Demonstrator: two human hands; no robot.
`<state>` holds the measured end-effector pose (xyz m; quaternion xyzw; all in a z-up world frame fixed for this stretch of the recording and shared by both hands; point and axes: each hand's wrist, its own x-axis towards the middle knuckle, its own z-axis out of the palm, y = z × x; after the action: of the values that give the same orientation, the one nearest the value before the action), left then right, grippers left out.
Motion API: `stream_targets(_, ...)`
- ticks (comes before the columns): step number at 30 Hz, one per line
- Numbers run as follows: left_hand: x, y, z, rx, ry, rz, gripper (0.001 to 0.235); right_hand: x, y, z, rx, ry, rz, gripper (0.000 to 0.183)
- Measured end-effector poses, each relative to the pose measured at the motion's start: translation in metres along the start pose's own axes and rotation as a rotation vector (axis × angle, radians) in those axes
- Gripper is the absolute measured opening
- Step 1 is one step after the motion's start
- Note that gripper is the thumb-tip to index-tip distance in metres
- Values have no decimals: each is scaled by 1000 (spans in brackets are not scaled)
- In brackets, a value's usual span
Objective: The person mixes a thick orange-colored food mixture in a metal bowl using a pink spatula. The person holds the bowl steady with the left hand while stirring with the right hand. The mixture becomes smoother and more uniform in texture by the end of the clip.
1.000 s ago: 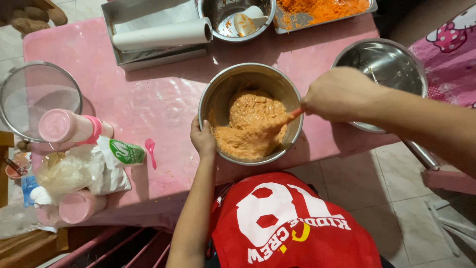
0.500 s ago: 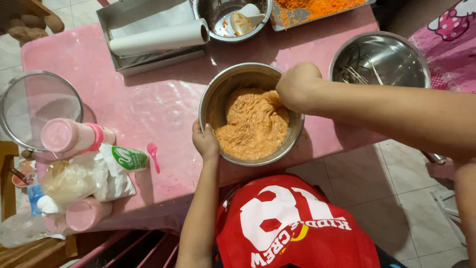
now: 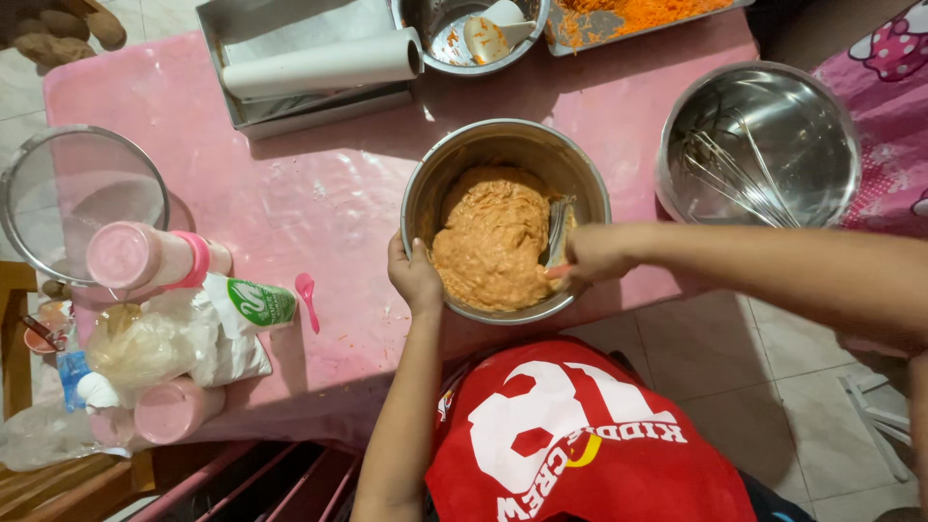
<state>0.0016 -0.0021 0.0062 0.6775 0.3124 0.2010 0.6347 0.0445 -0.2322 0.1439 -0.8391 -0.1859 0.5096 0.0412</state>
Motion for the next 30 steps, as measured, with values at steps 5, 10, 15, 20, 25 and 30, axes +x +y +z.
stream_targets(5,3,-7,-1,-25,-12,-11,24,18,-16,34,462,48,-5,37)
stream_targets(10,4,-10,-2,-47,-17,8,21,46,-24,51,1282,-15,88,27)
stream_targets(15,0,-4,-3,1,-5,52,18,37,-10,34,1834,-351,-61,24)
stream_targets(20,1,-13,1,-31,1,60,18,46,43,40,1939,-547,-277,29)
stream_targets(25,0,-7,0,-47,-16,51,20,12,73,32,1880,-469,-300,31)
stream_targets(30,3,-13,0,-62,-32,50,21,-27,101,26,1643,-160,-154,32)
